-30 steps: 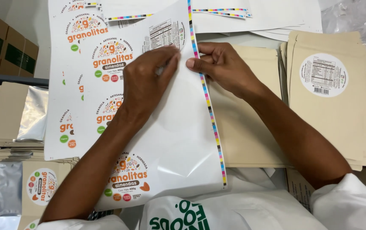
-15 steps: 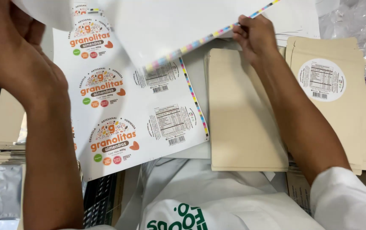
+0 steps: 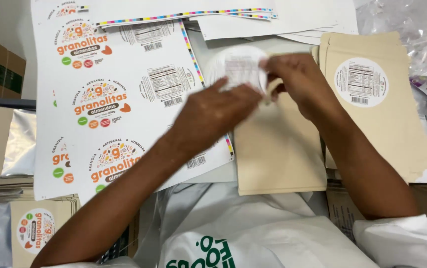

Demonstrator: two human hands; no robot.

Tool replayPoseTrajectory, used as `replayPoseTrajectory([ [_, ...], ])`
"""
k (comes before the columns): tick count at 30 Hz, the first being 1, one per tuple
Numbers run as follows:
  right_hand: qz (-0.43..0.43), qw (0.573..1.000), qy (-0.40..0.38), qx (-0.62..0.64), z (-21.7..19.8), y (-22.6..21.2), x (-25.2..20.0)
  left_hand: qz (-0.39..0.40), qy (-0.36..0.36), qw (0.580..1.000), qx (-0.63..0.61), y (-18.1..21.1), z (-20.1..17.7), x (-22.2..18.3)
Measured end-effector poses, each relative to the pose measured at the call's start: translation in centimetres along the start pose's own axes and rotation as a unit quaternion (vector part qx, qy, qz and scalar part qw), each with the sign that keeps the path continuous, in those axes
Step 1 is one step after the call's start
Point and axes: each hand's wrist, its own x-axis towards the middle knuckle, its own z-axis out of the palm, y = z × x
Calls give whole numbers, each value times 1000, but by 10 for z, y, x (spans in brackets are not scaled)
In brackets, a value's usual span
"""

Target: Peeling product labels from a sheet and applying them to the center of paper packaging bags

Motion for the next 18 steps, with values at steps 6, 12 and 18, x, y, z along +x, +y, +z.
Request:
replayPoseTrajectory([
  [6,50,997,36,38,-48,54,-24,-340,-132,917,-163,16,13,13],
  [12,60,988,15,139,-75,94,-14,-384,-135,884,-230,20,37,12],
  [18,-170,855,107,-478,-70,97,8,-354,-207,906,-101,12,65,12],
])
